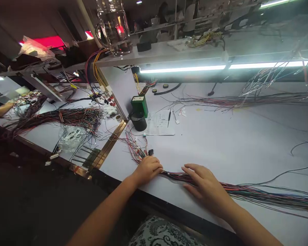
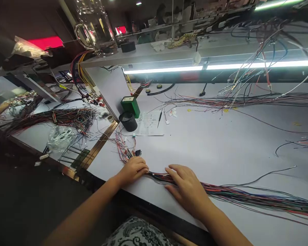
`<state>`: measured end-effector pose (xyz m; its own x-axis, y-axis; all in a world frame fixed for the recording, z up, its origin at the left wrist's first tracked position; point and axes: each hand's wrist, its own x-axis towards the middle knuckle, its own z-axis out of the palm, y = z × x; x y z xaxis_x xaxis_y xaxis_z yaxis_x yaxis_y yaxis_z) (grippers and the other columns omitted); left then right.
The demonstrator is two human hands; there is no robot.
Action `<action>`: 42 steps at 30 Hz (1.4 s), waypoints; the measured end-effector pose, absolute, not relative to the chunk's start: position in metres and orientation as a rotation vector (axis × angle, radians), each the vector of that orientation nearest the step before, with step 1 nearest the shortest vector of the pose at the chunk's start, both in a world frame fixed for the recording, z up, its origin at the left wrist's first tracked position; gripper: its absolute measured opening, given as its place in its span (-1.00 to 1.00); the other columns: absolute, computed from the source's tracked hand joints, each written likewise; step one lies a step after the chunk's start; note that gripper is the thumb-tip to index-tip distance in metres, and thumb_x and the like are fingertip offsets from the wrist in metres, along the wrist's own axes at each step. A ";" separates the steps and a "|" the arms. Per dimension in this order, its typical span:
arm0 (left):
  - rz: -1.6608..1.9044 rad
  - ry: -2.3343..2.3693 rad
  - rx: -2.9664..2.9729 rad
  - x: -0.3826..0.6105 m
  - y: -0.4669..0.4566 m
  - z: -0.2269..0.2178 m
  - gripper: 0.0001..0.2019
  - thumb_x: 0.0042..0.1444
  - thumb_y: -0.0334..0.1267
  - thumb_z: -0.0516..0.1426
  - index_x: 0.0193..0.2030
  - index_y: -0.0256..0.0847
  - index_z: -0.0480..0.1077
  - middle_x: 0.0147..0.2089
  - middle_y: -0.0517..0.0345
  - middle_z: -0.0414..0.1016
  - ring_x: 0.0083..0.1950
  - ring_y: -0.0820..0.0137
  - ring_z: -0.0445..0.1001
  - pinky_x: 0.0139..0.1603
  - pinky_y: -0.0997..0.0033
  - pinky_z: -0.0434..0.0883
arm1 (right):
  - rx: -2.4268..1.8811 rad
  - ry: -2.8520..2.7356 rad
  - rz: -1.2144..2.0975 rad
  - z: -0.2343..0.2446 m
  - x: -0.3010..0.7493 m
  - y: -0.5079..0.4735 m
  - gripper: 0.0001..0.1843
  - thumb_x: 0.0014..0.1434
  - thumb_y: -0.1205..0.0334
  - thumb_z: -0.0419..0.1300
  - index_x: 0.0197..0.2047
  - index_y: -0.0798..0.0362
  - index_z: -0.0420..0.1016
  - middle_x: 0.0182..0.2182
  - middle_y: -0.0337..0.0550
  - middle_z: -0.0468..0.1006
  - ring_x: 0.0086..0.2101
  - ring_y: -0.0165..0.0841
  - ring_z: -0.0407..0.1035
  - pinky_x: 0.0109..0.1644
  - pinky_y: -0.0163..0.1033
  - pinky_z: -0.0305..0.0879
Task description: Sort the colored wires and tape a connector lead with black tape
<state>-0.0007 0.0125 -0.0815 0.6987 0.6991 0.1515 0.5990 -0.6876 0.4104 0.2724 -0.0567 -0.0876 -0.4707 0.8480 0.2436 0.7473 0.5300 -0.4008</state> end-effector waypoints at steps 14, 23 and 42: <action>0.589 1.212 2.594 0.001 -0.016 -0.082 -0.87 0.28 -0.27 0.07 -0.09 -0.13 0.41 -0.13 0.17 0.52 -0.07 0.37 0.42 0.19 0.14 0.10 | -1.068 -2.304 0.081 -0.104 0.233 -0.040 -0.75 0.33 0.43 -0.03 -0.24 0.08 0.45 -0.34 -0.13 0.48 -0.34 -0.31 0.27 -0.25 -0.17 0.17; 0.796 1.089 2.721 0.001 -0.024 -0.096 -0.89 0.23 -0.40 0.08 -0.18 -0.14 0.40 -0.22 0.24 0.53 -0.11 0.42 0.41 0.26 0.17 0.12 | -1.182 -2.141 0.289 -0.109 0.234 -0.065 -0.94 0.27 0.30 0.14 -0.27 0.07 0.41 -0.08 -0.03 0.47 -0.12 -0.22 0.36 -0.07 -0.09 0.30; 0.897 0.991 2.789 -0.007 -0.032 -0.102 -0.81 0.19 -0.42 0.12 -0.12 -0.05 0.39 -0.17 0.27 0.56 -0.11 0.44 0.45 0.12 0.25 0.19 | -1.327 -2.330 0.452 -0.082 0.229 -0.056 -0.76 0.36 0.16 -0.02 -0.06 0.00 0.42 -0.35 -0.15 0.49 -0.35 -0.28 0.36 -0.29 -0.17 0.24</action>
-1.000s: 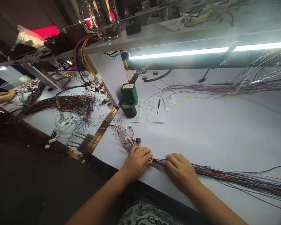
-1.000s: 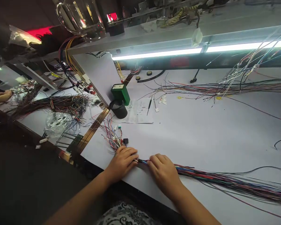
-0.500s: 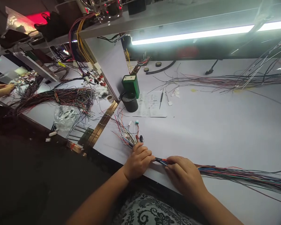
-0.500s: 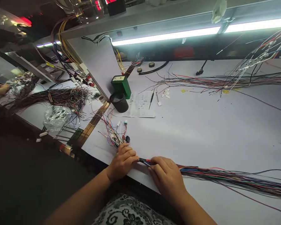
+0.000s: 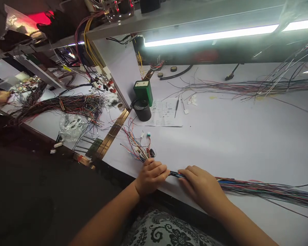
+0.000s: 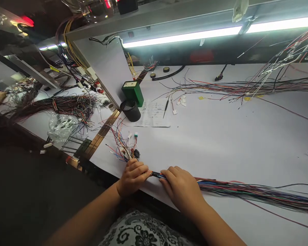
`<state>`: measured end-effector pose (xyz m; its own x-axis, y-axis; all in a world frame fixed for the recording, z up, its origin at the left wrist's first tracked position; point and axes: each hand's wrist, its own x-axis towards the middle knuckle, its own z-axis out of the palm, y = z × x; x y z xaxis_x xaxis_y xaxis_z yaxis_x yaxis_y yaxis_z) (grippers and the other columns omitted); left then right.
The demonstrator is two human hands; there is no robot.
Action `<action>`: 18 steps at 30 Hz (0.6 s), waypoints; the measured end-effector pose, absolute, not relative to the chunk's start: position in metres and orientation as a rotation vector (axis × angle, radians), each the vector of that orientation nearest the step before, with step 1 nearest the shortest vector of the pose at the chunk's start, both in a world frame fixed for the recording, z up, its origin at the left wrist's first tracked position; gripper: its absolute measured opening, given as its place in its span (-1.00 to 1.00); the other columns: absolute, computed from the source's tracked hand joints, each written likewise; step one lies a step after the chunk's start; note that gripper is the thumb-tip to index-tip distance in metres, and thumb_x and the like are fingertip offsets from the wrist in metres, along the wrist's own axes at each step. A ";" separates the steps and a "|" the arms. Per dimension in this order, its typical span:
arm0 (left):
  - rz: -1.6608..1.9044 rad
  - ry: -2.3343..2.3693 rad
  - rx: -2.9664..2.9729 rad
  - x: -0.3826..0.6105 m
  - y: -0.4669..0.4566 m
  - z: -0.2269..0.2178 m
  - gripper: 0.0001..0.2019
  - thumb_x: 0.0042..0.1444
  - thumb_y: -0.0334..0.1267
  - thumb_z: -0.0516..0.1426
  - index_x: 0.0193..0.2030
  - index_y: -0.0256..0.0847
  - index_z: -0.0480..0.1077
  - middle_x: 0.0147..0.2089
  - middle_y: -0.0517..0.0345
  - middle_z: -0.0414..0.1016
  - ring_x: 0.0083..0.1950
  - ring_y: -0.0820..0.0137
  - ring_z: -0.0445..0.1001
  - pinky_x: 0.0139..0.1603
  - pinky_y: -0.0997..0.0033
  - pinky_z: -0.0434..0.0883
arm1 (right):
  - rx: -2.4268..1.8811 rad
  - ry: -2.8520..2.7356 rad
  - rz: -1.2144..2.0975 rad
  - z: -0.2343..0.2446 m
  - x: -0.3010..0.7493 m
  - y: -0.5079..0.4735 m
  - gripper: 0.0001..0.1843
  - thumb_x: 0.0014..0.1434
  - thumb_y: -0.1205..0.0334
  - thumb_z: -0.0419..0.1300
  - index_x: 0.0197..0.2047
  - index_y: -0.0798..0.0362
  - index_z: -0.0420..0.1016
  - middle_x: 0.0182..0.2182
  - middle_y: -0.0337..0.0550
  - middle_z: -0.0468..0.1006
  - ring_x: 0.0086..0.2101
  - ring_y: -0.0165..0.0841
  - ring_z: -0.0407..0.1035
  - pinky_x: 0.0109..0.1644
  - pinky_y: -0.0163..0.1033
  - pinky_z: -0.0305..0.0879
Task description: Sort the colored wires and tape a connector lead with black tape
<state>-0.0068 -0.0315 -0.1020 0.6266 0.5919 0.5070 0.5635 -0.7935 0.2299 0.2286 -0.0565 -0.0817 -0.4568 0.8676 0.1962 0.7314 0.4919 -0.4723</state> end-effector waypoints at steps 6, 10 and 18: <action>0.669 1.216 2.618 0.006 -0.039 -0.079 -0.69 0.27 -0.14 0.04 0.09 -0.17 0.35 0.09 0.00 0.46 0.18 0.21 0.31 0.20 0.13 0.16 | -1.220 -2.206 0.143 -0.082 0.232 -0.055 -0.86 0.35 0.31 0.05 -0.16 0.04 0.44 -0.35 -0.18 0.53 -0.33 -0.33 0.35 -0.18 -0.17 0.15; 0.549 1.280 2.548 0.012 -0.045 -0.073 -0.71 0.32 -0.25 -0.04 0.11 -0.17 0.34 0.03 0.06 0.50 0.11 0.26 0.36 0.22 0.14 0.12 | -1.194 -2.143 0.098 -0.089 0.233 -0.059 -0.91 0.31 0.34 0.11 -0.19 0.03 0.43 -0.35 -0.21 0.54 -0.34 -0.36 0.35 -0.13 -0.16 0.14; 0.671 1.224 2.468 0.012 -0.041 -0.072 -0.82 0.32 -0.26 -0.02 -0.09 -0.18 0.39 -0.17 0.12 0.52 -0.13 0.33 0.39 0.06 0.21 0.20 | -1.229 -2.137 0.291 -0.100 0.235 -0.062 -0.85 0.30 0.22 0.10 -0.11 0.05 0.43 -0.31 -0.13 0.52 -0.33 -0.32 0.36 -0.23 -0.18 0.17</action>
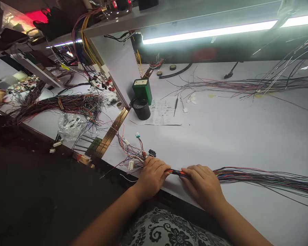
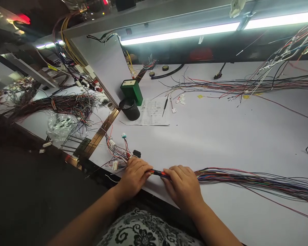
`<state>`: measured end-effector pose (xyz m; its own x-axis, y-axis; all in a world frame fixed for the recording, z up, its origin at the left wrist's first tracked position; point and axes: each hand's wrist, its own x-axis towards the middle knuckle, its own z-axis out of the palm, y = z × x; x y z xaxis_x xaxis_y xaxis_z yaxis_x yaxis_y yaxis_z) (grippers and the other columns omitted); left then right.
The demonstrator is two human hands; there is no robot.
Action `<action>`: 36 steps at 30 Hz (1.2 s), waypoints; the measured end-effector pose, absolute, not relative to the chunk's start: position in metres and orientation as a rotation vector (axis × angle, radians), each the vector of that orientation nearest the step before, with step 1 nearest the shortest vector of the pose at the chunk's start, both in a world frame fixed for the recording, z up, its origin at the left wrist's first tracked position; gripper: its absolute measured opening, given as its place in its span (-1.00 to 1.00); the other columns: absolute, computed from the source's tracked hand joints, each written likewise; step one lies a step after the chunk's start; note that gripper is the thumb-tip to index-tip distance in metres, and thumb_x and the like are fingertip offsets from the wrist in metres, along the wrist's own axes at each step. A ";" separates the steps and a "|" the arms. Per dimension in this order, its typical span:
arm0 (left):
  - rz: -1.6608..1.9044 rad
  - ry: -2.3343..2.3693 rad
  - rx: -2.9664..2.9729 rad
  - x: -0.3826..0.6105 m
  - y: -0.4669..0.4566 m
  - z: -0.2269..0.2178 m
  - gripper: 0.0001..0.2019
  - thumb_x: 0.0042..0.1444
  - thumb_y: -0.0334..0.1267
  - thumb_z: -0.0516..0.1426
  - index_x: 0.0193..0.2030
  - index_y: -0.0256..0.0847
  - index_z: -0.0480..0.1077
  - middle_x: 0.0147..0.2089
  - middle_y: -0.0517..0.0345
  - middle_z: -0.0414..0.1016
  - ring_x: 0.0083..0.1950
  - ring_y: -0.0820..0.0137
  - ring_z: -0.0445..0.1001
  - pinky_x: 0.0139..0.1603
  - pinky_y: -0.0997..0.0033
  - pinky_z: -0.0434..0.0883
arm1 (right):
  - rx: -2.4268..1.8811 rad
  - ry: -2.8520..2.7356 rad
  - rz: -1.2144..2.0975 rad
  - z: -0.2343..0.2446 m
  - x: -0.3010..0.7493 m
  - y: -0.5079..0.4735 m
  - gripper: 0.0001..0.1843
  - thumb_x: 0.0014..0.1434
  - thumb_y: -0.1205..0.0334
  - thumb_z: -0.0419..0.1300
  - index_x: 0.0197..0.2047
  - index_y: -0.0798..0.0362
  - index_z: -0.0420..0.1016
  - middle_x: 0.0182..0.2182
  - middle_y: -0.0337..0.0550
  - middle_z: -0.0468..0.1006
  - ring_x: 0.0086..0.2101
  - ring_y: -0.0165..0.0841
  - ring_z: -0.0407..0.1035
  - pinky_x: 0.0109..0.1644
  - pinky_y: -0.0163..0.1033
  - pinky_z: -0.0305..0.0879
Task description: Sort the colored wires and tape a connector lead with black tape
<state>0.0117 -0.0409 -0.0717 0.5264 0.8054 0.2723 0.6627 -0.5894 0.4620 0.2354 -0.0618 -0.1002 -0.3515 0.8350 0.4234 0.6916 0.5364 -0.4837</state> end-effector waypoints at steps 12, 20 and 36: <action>0.628 1.233 2.489 0.012 -0.036 -0.085 -0.80 0.33 -0.25 -0.04 -0.11 -0.16 0.40 -0.21 0.17 0.54 -0.18 0.37 0.41 0.06 0.21 0.17 | -1.322 -2.156 0.338 -0.103 0.232 -0.062 -0.80 0.33 0.18 0.06 -0.18 0.07 0.46 -0.38 -0.16 0.51 -0.35 -0.33 0.37 -0.18 -0.15 0.17; 0.685 1.201 2.435 0.013 -0.037 -0.087 -0.88 0.30 -0.26 0.04 -0.15 -0.16 0.39 -0.19 0.18 0.54 -0.13 0.36 0.42 0.07 0.21 0.19 | -1.323 -2.123 0.315 -0.105 0.234 -0.061 -0.87 0.30 0.20 0.12 -0.14 0.03 0.44 -0.28 -0.16 0.52 -0.25 -0.29 0.36 -0.10 -0.13 0.16; 0.623 1.255 2.544 0.014 -0.040 -0.089 -0.83 0.23 -0.17 0.13 -0.07 -0.10 0.40 -0.10 0.15 0.49 -0.06 0.32 0.40 0.11 0.15 0.12 | -1.322 -2.165 0.291 -0.109 0.233 -0.064 -0.81 0.34 0.19 0.08 -0.05 0.03 0.43 -0.34 -0.17 0.51 -0.34 -0.30 0.34 -0.22 -0.17 0.12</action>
<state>0.0142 -0.0397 -0.0888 0.5410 0.7969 0.2689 0.6962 -0.6037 0.3883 0.2328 -0.0636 -0.1092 -0.3407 0.8674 0.3626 0.7410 0.4852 -0.4642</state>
